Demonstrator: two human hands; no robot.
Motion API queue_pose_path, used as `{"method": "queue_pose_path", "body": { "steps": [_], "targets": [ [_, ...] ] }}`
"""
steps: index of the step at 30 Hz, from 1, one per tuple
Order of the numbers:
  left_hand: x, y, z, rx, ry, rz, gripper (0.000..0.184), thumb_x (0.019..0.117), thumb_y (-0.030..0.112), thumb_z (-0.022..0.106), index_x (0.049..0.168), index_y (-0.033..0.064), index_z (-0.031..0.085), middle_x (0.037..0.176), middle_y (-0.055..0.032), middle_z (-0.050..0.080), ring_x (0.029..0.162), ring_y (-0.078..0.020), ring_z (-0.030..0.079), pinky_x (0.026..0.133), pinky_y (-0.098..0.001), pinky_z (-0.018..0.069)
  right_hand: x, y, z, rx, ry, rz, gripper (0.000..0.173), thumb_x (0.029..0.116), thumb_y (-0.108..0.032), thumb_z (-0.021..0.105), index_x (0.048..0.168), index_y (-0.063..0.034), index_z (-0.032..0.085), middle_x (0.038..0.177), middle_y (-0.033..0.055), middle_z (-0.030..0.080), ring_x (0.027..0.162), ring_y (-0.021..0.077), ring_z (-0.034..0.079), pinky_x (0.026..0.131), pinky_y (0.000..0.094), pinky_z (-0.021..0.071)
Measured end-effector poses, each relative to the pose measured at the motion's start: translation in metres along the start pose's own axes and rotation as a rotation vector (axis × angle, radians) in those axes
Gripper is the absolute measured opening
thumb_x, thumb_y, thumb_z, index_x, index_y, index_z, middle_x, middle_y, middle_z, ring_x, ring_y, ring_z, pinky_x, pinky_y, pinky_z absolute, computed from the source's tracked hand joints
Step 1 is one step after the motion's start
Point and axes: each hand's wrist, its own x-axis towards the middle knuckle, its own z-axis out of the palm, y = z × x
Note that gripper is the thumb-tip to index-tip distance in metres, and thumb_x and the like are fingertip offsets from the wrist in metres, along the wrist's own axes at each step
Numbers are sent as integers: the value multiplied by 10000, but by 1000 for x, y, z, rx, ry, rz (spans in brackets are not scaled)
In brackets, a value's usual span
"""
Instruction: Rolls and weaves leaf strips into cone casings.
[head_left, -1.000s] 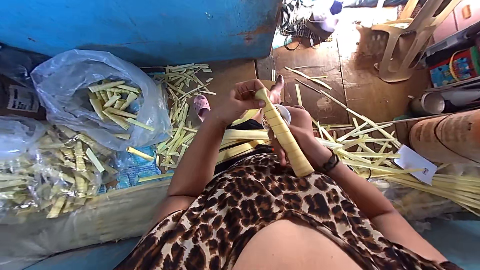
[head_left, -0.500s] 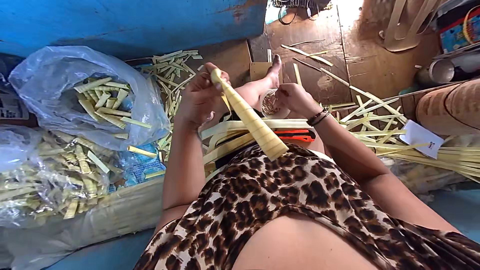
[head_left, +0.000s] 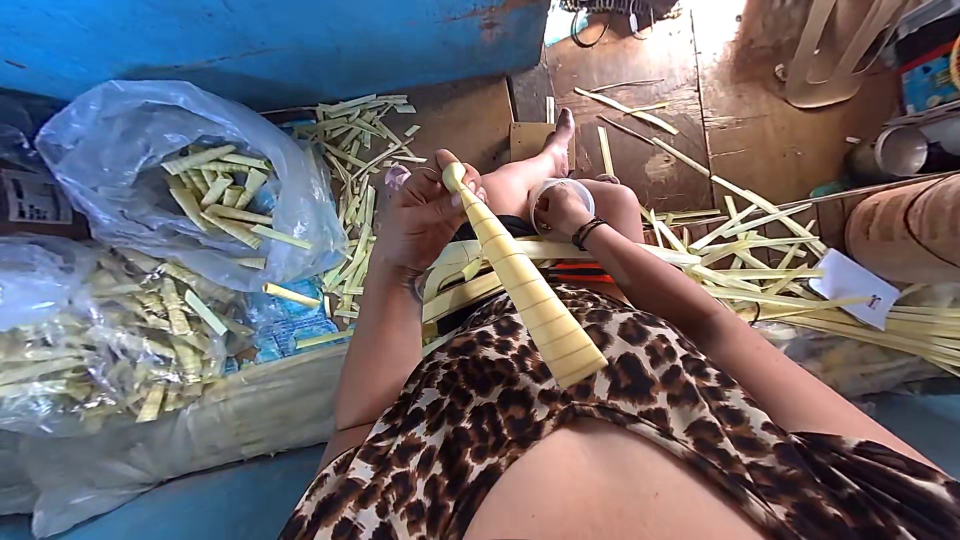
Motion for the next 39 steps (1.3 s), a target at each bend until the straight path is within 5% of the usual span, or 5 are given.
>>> {"method": "queue_pose_path", "body": {
  "steps": [9, 17, 22, 29, 39],
  "targets": [
    [15, -26, 33, -12, -163, -88, 158, 940, 165, 692, 1073, 251, 697, 966, 86, 680, 957, -78, 648, 902, -305, 545, -46, 8, -22, 365, 144, -119, 189, 920, -62, 686, 1098, -9, 722, 990, 137, 736, 861, 237, 720, 830, 448, 600],
    [15, -36, 36, -35, -179, -159, 156, 955, 120, 660, 1069, 225, 679, 967, 73, 672, 960, -84, 641, 898, -299, 537, -62, 11, -33, 635, 124, -66, 276, 910, -8, 704, 1183, 25, 685, 1038, 147, 723, 872, 185, 716, 812, 363, 608],
    [10, -37, 36, -29, -145, -186, 181, 953, 92, 638, 1075, 220, 674, 964, 69, 673, 953, -82, 644, 887, -289, 543, -65, 10, -33, 803, 149, -83, 260, 834, 31, 754, 1089, 22, 705, 948, 106, 720, 820, 130, 686, 789, 320, 594],
    [12, -39, 39, -30, -133, -203, 165, 951, 78, 645, 1060, 195, 688, 968, 51, 683, 947, -84, 653, 880, -286, 550, -86, -6, -54, 688, 228, -135, 123, 907, -48, 741, 1026, -18, 747, 897, 59, 734, 787, 82, 690, 796, 294, 599],
    [15, -39, 45, -19, -119, -182, 209, 933, 54, 664, 1082, 194, 708, 983, 55, 732, 913, -43, 686, 845, -241, 573, -160, -73, -93, 1321, 129, -695, 67, 905, -82, 761, 960, -117, 743, 877, -10, 759, 733, 76, 722, 690, 264, 634]
  ]
}}
